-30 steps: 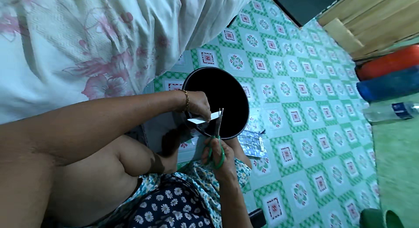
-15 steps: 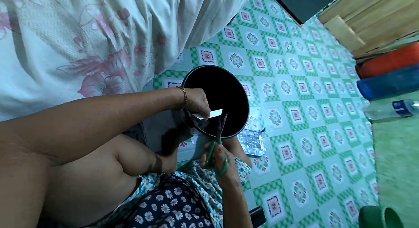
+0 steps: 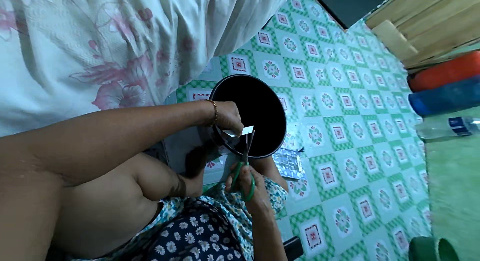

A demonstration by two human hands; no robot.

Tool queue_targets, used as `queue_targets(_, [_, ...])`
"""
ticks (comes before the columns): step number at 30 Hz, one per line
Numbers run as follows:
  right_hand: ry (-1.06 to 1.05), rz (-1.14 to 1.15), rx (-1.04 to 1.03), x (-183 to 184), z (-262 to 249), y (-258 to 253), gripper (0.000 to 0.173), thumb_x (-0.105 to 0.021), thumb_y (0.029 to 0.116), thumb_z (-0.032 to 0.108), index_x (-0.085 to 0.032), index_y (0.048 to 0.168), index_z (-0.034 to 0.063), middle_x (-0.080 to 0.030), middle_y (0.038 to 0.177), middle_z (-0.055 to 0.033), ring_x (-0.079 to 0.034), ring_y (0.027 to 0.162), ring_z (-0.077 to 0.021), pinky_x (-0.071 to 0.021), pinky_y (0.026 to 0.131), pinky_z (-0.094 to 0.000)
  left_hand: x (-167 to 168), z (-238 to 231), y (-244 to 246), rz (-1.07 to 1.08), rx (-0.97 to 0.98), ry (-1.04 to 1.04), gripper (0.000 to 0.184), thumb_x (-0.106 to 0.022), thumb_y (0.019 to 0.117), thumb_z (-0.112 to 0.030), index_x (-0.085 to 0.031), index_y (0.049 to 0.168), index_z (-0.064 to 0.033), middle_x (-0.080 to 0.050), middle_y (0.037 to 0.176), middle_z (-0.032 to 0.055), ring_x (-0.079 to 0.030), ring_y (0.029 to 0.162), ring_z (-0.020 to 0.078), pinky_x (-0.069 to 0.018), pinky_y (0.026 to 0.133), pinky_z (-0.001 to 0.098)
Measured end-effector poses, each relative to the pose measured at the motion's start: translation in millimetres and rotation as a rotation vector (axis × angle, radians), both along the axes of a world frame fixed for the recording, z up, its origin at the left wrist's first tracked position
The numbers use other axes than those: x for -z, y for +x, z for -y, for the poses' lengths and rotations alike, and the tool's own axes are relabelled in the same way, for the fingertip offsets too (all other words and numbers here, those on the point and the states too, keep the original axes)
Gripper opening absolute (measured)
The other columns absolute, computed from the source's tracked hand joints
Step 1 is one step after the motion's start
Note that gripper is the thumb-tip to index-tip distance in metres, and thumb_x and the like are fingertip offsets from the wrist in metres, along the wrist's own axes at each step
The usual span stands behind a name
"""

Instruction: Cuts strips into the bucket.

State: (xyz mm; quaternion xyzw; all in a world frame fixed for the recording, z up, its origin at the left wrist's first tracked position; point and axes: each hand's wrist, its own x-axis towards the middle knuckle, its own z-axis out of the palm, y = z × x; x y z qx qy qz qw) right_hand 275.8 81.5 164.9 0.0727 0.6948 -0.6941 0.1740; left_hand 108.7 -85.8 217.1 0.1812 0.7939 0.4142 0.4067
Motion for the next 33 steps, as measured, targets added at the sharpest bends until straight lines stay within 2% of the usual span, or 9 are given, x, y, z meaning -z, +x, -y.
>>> queue_targets(4, [0.014, -0.08, 0.129, 0.2, 6.6, -8.8, 0.021, -0.046, 0.1029, 0.008, -0.062, 0.092, 0.0034, -0.061, 0.058, 0.008, -0.059, 0.05, 0.0, -0.0517, 0.051, -0.0156, -4.0, -1.0, 1.7, -0.022, 0.031, -0.029, 0.022, -0.065, 0.0991, -0.01, -0.068, 0.082, 0.0029, -0.06, 0.073, 0.0044, -0.05, 0.065, 0.0086, -0.0425, 0.064, 0.0289])
queue_targets(6, [-0.029, -0.12, 0.173, 3.2, 6.1, -8.7, 0.022, -0.047, 0.1021, 0.007, -0.064, 0.088, 0.0049, -0.061, 0.056, 0.0075, -0.058, 0.047, 0.0004, -0.0503, 0.048, -0.0144, -5.5, -1.3, 1.4, -0.026, 0.027, -0.042, 0.022, -0.065, 0.0994, -0.011, -0.068, 0.083, 0.0033, -0.059, 0.073, 0.0048, -0.05, 0.065, 0.0091, -0.0423, 0.064, 0.0292])
queue_targets(11, [-0.023, -0.034, 0.065, 1.7, 0.4, 2.3, 0.022, -0.043, 0.105, 0.019, -0.058, 0.102, 0.0027, -0.063, 0.064, 0.0083, -0.062, 0.057, -0.0019, -0.0546, 0.059, -0.0181, -3.8, -1.6, 0.4, -0.016, 0.009, -0.037, 0.023, -0.065, 0.0994, -0.01, -0.068, 0.081, 0.0028, -0.058, 0.072, 0.0043, -0.049, 0.063, 0.0086, -0.0418, 0.062, 0.028])
queue_targets(13, [-0.003, -0.02, 0.019, 0.6, 1.7, 1.9, 0.023, -0.045, 0.1043, 0.021, -0.057, 0.103, 0.0016, -0.063, 0.066, 0.0082, -0.062, 0.059, -0.0018, -0.0545, 0.061, -0.018, -3.3, -2.5, 0.3, -0.013, 0.015, -0.047, 0.022, -0.066, 0.0987, -0.01, -0.067, 0.08, 0.0022, -0.058, 0.072, 0.0039, -0.049, 0.063, 0.0083, -0.0422, 0.063, 0.0279])
queue_targets(19, [-0.016, -0.112, 0.155, 2.6, 8.0, -6.3, 0.021, -0.047, 0.1019, 0.007, -0.063, 0.089, 0.0048, -0.06, 0.056, 0.0083, -0.057, 0.047, 0.0009, -0.05, 0.048, -0.0144, -4.8, -3.3, 2.1, -0.036, 0.028, -0.066, 0.021, -0.065, 0.099, -0.011, -0.068, 0.082, 0.0021, -0.058, 0.073, 0.004, -0.049, 0.065, 0.0088, -0.0409, 0.064, 0.0292])
queue_targets(22, [-0.042, -0.103, 0.127, 5.6, 4.0, -1.0, 0.02, -0.046, 0.1035, 0.012, -0.062, 0.094, 0.0048, -0.062, 0.06, 0.0085, -0.061, 0.051, -0.0004, -0.0537, 0.053, -0.0162, -4.6, -2.7, 1.2, -0.02, 0.007, -0.052, 0.02, -0.066, 0.0988, -0.01, -0.068, 0.083, 0.0025, -0.058, 0.073, 0.0043, -0.049, 0.065, 0.0087, -0.0414, 0.064, 0.0288])
queue_targets(26, [0.019, -0.035, -0.005, 2.2, 0.9, 1.3, 0.022, -0.051, 0.1024, 0.022, -0.058, 0.103, 0.0003, -0.063, 0.067, 0.0079, -0.063, 0.059, -0.002, -0.0555, 0.06, -0.0182, -2.3, -3.5, 0.8, -0.023, 0.026, -0.043, 0.022, -0.066, 0.0986, -0.01, -0.067, 0.08, 0.0021, -0.058, 0.072, 0.0037, -0.049, 0.063, 0.0086, -0.0419, 0.063, 0.0287])
queue_targets(30, [0.015, -0.058, 0.062, -0.1, 6.9, -5.1, 0.017, -0.05, 0.1012, 0.011, -0.062, 0.093, 0.0023, -0.061, 0.059, 0.0086, -0.06, 0.051, -0.0009, -0.0528, 0.053, -0.0168, -3.4, -3.8, 0.8, -0.036, 0.055, -0.063, 0.025, -0.065, 0.1002, -0.012, -0.066, 0.08, 0.0026, -0.057, 0.072, 0.0042, -0.047, 0.064, 0.009, -0.0409, 0.064, 0.0293])
queue_targets(33, [0.0, -0.072, 0.092, 2.2, 5.0, -8.1, 0.018, -0.049, 0.1019, 0.011, -0.062, 0.092, 0.004, -0.062, 0.058, 0.0079, -0.059, 0.05, -0.0008, -0.0522, 0.051, -0.0163, -1.9, -2.0, -0.4, -0.024, 0.054, -0.036, 0.026, -0.064, 0.1006, -0.011, -0.066, 0.079, 0.0029, -0.056, 0.069, 0.0035, -0.047, 0.061, 0.0079, -0.0406, 0.061, 0.0269])
